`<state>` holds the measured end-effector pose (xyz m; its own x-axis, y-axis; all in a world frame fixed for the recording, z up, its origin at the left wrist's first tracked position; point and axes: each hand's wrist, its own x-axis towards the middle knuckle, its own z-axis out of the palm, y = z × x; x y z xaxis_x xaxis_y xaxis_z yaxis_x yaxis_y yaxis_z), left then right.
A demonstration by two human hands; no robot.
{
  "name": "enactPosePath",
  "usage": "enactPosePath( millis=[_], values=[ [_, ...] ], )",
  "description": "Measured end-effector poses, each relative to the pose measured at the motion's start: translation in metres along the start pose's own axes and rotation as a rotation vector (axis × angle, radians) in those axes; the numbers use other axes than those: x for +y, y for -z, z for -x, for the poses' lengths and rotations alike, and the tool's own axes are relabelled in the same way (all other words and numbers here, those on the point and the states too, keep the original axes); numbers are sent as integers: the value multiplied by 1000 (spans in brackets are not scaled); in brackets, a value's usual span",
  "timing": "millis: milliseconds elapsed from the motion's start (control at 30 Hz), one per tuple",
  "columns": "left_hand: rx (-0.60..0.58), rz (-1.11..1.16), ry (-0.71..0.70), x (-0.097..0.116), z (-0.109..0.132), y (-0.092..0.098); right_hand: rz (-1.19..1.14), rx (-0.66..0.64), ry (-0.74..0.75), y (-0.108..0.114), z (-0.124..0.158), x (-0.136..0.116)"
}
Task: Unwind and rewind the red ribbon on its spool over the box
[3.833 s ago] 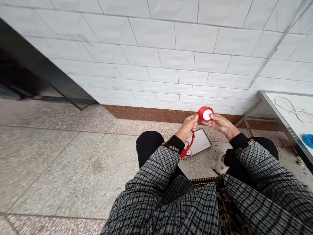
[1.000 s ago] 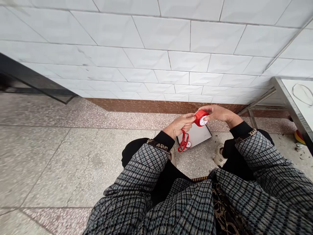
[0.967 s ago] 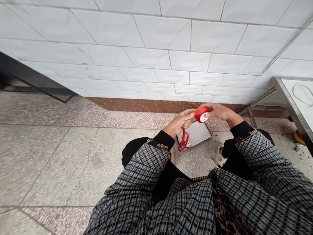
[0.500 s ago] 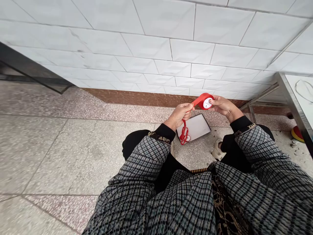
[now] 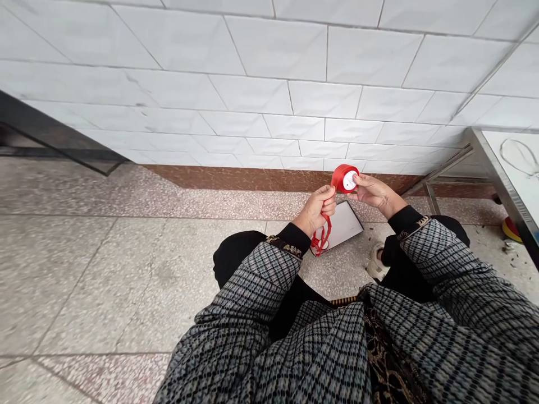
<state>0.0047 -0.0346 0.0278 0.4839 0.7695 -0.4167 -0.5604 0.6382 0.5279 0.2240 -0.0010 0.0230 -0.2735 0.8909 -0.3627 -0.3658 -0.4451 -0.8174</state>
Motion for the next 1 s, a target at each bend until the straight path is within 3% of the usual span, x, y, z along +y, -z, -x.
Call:
enactPosePath(
  millis=[400, 700, 833, 1000],
  values=[
    [92, 151, -181, 11, 5, 3, -6, 17, -38, -6, 1, -1],
    [37, 40, -61, -5, 3, -1, -61, 19, -2, -7, -4, 9],
    [21, -7, -75, -8, 0, -1, -71, -8, 41, -8, -6, 16],
    [85, -55, -146, -7, 0, -3, -103, -10, 31, -10, -8, 20]
  ],
)
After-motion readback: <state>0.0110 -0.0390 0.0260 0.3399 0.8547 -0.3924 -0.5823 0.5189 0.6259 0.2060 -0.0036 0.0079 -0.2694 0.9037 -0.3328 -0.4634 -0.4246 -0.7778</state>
